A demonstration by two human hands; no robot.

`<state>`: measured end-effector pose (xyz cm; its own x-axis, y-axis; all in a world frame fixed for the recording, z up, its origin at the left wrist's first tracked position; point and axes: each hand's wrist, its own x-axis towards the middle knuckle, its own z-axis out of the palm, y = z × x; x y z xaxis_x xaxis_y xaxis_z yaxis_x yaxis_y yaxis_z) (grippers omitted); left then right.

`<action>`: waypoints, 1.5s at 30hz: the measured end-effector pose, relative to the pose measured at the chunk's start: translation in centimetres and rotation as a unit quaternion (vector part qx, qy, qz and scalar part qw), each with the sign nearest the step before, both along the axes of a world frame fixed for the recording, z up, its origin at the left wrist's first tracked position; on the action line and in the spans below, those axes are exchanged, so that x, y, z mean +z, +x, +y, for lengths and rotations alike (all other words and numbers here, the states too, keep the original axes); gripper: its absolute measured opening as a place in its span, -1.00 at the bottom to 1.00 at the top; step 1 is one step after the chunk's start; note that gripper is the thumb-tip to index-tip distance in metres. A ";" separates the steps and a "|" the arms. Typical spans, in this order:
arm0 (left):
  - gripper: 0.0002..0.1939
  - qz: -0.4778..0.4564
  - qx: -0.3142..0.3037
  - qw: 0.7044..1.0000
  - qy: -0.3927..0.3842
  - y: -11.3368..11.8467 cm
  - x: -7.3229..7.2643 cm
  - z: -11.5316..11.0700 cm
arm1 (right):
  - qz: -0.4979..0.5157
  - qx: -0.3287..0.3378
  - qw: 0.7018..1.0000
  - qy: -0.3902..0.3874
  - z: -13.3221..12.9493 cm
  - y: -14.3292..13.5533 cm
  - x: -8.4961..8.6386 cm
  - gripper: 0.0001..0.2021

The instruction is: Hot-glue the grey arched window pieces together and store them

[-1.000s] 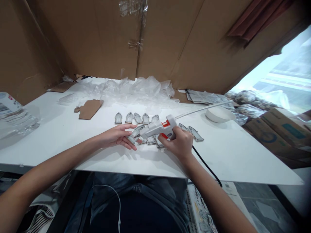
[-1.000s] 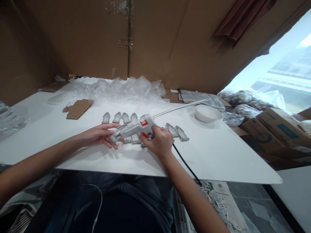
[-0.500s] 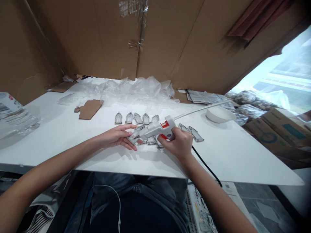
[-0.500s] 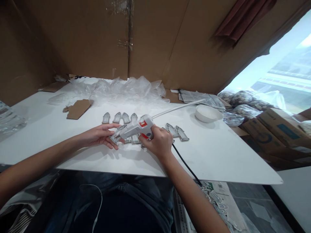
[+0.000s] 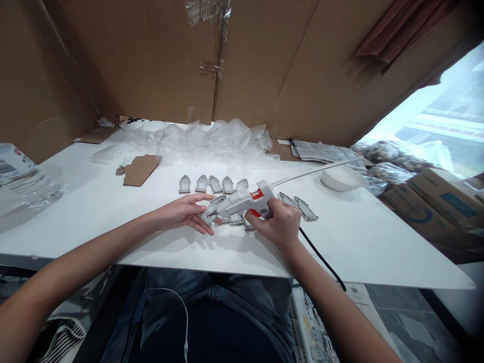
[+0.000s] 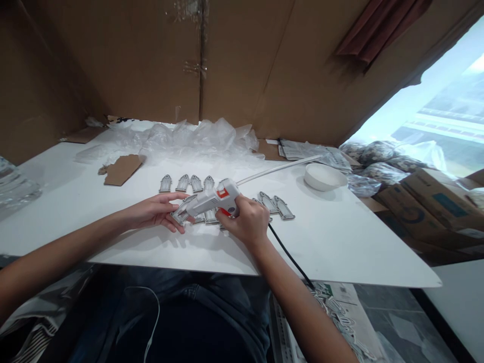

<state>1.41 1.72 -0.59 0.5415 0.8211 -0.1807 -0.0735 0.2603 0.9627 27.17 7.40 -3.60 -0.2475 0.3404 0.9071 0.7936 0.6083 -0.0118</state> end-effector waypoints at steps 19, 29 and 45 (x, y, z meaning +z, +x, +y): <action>-0.49 0.009 0.049 0.998 0.026 -0.1 -0.3 0.3 | -0.008 0.009 1.000 0.023 0.1 0.1 0.1 -0.64; -0.46 0.072 0.116 0.989 0.052 -0.5 0.4 0.5 | 0.008 0.016 0.999 0.032 0.1 0.1 0.4 -0.62; -0.49 0.368 0.239 0.871 0.220 -2.2 -0.9 2.2 | 0.016 -0.015 0.999 0.031 0.2 0.3 0.4 -0.64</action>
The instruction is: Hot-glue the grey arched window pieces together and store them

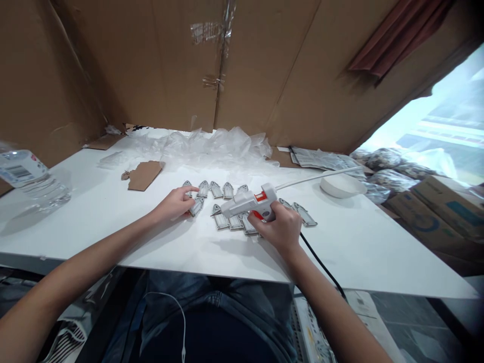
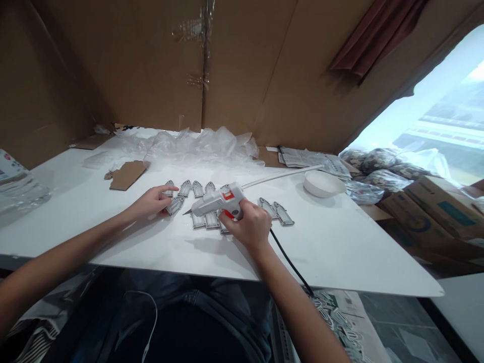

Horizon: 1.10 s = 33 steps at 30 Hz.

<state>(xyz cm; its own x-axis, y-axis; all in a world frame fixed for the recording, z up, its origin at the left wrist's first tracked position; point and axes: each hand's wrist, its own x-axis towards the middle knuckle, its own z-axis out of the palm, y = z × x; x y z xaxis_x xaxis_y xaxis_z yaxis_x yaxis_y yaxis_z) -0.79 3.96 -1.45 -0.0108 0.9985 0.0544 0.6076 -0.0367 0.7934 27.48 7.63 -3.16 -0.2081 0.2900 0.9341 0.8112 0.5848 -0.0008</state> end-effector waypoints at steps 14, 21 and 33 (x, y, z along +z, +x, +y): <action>-0.60 0.218 0.086 0.955 0.183 -3.4 -0.8 2.8 | 0.004 0.003 1.000 0.025 -0.1 -0.1 0.2 -0.63; -0.26 0.132 0.007 0.985 0.107 -4.2 -1.3 4.0 | -0.004 0.004 0.999 0.035 0.1 -0.1 0.2 -0.63; -0.18 0.055 -0.029 0.982 0.180 -3.1 0.3 2.1 | 0.028 -0.029 0.999 -0.034 -0.1 -0.1 0.0 -0.61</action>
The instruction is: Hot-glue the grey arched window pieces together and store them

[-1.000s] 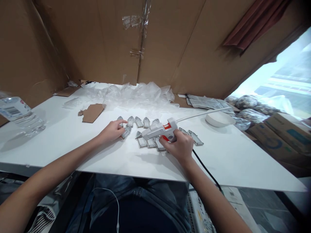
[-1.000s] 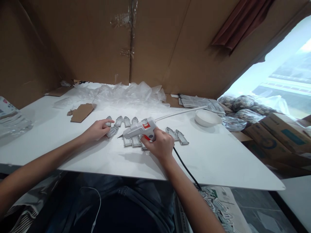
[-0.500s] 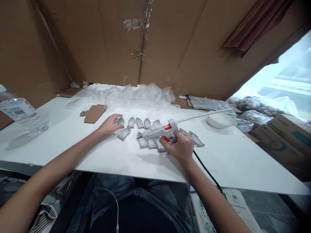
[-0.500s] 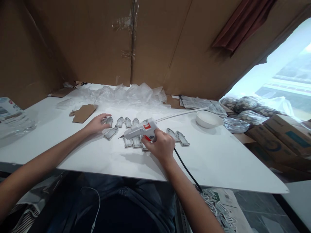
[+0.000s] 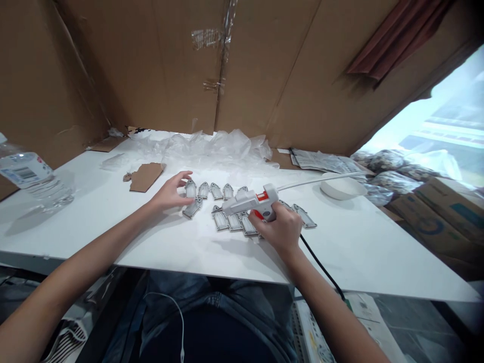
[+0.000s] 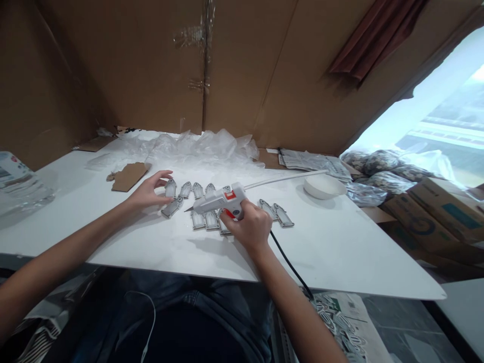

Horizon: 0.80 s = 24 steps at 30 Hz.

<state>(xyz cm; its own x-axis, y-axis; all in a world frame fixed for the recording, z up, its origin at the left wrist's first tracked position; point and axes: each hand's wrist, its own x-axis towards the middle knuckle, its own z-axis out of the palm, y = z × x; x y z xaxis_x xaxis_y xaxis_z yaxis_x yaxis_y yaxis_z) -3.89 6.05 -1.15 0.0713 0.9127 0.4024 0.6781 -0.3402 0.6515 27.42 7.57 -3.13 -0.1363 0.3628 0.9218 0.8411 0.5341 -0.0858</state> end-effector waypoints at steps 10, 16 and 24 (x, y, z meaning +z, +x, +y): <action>-0.13 -0.061 -0.165 0.980 -0.091 4.5 0.4 -3.6 | 0.021 0.004 1.000 0.015 0.0 -0.1 -0.1 -0.62; -0.47 0.000 -0.147 0.989 -0.017 3.9 0.3 -3.3 | 0.040 -0.005 0.999 -0.004 0.0 0.0 -0.1 -0.59; -0.56 0.086 -0.106 0.990 0.045 3.6 0.3 -3.1 | 0.055 -0.006 0.998 -0.002 0.1 0.0 0.0 -0.59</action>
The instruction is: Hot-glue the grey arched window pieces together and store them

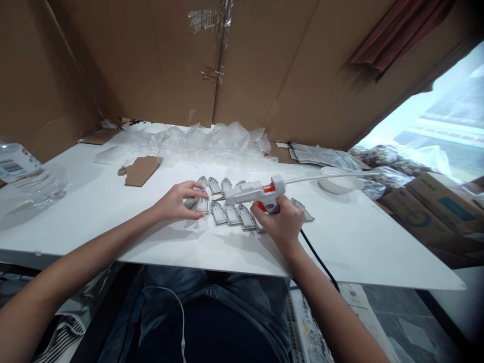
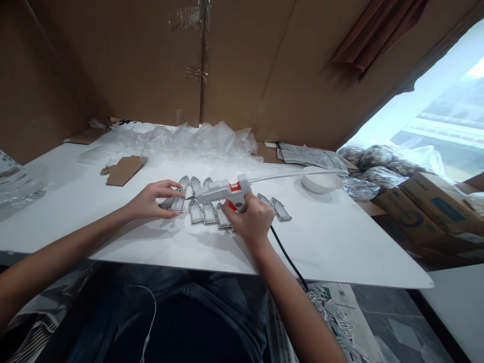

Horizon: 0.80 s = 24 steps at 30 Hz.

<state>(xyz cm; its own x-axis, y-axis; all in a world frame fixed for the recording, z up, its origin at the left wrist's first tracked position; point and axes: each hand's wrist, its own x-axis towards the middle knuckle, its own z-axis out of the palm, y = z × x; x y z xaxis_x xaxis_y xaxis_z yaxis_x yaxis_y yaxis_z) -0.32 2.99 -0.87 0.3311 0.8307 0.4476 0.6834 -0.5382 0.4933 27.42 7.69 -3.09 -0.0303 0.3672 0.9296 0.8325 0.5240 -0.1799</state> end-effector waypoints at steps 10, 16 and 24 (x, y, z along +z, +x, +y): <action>-0.55 0.005 -0.007 0.999 0.036 -0.1 -0.1 0.2 | -0.005 -0.002 1.000 -0.004 0.0 0.0 0.1 -0.60; -0.56 -0.007 -0.003 0.999 0.048 -0.2 -0.2 0.0 | -0.003 -0.004 1.000 -0.018 0.0 0.0 0.1 -0.60; -0.56 -0.013 0.003 0.999 0.046 -0.1 -0.1 0.0 | -0.003 -0.004 1.000 -0.013 0.0 0.1 0.0 -0.61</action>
